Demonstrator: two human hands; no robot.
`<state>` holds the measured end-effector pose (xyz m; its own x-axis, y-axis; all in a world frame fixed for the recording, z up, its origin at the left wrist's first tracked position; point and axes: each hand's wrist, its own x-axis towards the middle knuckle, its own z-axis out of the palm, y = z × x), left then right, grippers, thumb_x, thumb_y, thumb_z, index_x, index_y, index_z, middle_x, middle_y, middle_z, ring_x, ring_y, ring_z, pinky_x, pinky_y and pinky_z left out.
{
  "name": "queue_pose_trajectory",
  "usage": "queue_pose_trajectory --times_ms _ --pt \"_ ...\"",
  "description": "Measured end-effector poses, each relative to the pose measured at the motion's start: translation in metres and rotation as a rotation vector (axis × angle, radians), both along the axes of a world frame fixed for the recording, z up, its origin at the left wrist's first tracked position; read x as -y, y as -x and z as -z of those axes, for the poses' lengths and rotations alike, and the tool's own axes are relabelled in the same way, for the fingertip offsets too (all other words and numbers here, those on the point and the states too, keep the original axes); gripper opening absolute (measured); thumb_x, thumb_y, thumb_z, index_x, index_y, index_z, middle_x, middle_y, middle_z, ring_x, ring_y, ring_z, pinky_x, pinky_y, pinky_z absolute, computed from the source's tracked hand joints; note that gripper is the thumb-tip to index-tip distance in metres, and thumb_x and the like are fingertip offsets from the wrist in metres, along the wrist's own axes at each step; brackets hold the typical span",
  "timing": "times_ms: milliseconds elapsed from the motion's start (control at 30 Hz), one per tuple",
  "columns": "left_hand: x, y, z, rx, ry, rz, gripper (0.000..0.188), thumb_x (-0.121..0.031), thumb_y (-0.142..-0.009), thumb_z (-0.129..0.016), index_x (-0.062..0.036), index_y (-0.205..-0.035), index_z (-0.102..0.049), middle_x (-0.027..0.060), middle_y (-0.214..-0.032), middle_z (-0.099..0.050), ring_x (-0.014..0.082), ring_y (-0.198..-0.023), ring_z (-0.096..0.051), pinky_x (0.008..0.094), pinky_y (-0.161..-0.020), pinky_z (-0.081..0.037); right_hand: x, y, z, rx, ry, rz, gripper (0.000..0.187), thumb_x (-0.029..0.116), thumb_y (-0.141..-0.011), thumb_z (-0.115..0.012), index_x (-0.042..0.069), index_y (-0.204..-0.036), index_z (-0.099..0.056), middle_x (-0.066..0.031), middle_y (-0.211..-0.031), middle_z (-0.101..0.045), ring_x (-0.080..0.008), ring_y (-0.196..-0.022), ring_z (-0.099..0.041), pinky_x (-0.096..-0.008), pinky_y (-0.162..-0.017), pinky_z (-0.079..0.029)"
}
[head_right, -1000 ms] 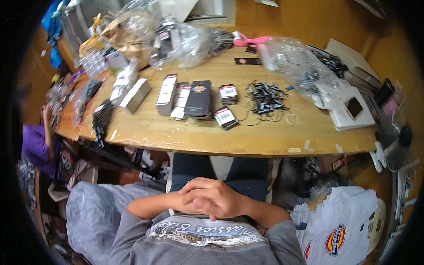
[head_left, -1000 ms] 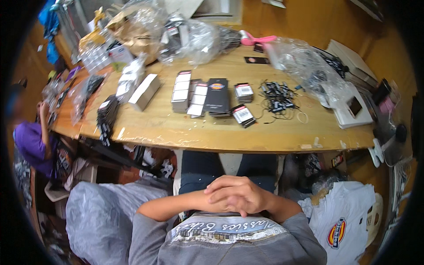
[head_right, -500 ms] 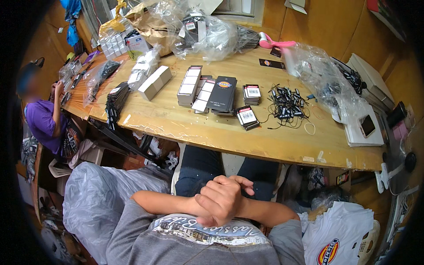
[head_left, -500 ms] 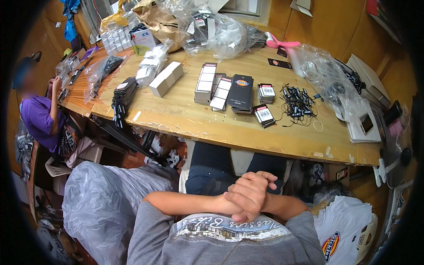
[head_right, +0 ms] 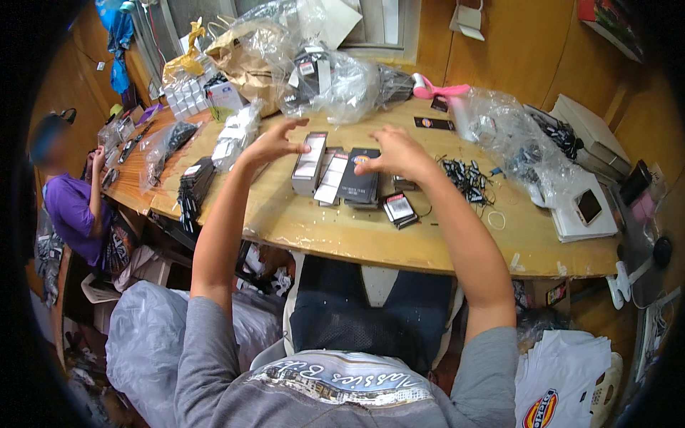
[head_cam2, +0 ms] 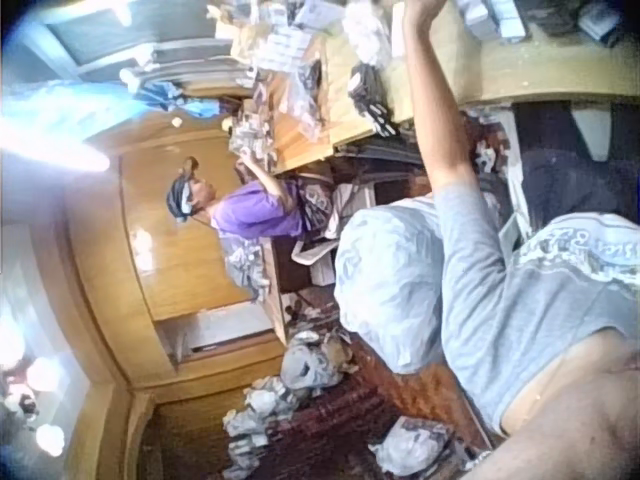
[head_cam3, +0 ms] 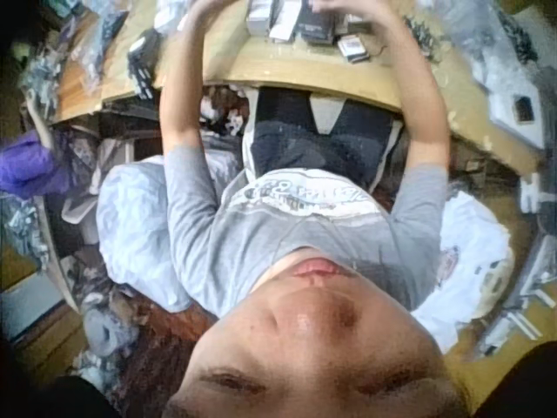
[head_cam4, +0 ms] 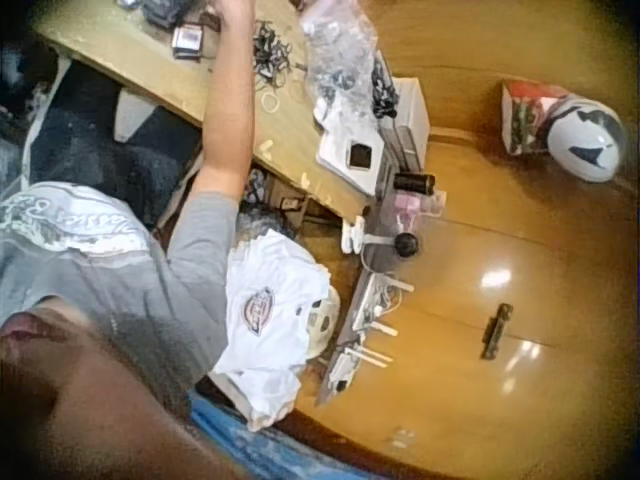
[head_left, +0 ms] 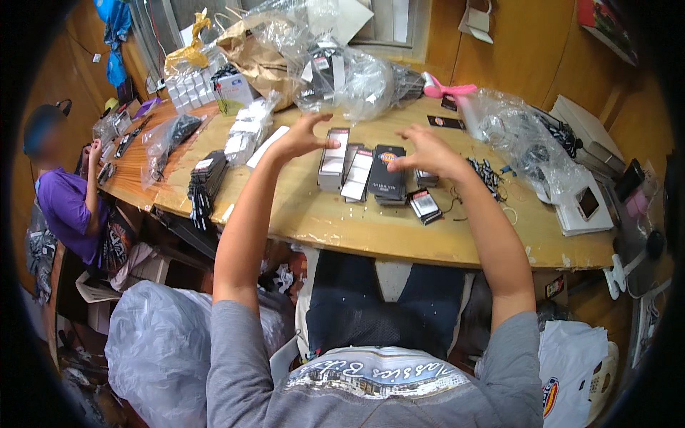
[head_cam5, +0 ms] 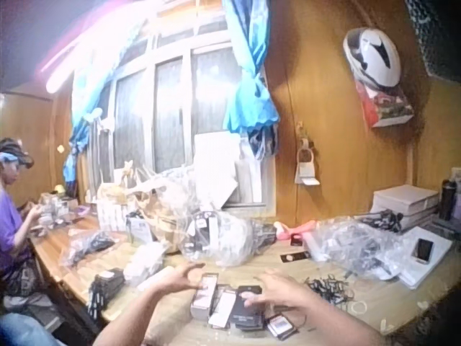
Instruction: The person sits at a cluttered table and assembles product tags by hand. They pick up a tag and a small plastic fastener, thread the fastener through the tag's hole, and then place the assembled tag onto a growing stack on the table. This process is repeated continuously.
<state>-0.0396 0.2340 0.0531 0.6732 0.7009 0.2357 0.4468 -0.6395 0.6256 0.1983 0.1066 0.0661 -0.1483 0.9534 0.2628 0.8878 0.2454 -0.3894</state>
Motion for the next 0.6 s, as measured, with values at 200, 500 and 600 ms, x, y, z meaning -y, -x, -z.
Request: queue_pose_trajectory --times_ms 200,500,600 --pt "-0.036 -0.015 0.017 -0.233 0.084 -0.012 0.085 -0.042 -0.047 -0.075 -0.0015 -0.115 -0.042 0.0183 -0.118 -0.039 0.03 -0.111 -0.036 0.0351 -0.093 -0.028 -0.031 -0.005 0.004 0.078 0.212 0.021 0.067 0.032 -0.046 -0.075 -0.002 -0.099 -0.054 -0.0183 -0.1 -0.053 -0.0285 -0.097 -0.048 -0.0329 -0.084 -0.037" --pt "-0.012 -0.018 0.014 -0.005 -0.277 -0.158 0.068 -0.028 -0.049 -0.076 -0.005 -0.106 -0.049 0.0144 -0.111 -0.044 0.0313 -0.107 -0.035 0.0367 -0.09 -0.03 -0.043 -0.004 0.017 -0.163 0.084 0.096 0.045 0.018 -0.047 -0.076 -0.002 -0.082 -0.057 -0.0159 -0.082 -0.058 -0.0283 -0.083 -0.054 -0.0325 -0.074 -0.042" --pt "0.003 -0.025 0.008 0.48 0.012 -0.226 0.04 -0.007 -0.062 -0.068 -0.0034 -0.097 -0.049 0.0125 -0.094 -0.053 0.0207 -0.086 -0.051 0.03 -0.071 -0.042 -0.048 -0.01 0.02 -0.512 0.178 0.071 0.037 0.006 -0.053 -0.073 -0.002 -0.083 -0.054 -0.0123 -0.07 -0.058 -0.0178 -0.058 -0.056 -0.0273 -0.052 -0.045"
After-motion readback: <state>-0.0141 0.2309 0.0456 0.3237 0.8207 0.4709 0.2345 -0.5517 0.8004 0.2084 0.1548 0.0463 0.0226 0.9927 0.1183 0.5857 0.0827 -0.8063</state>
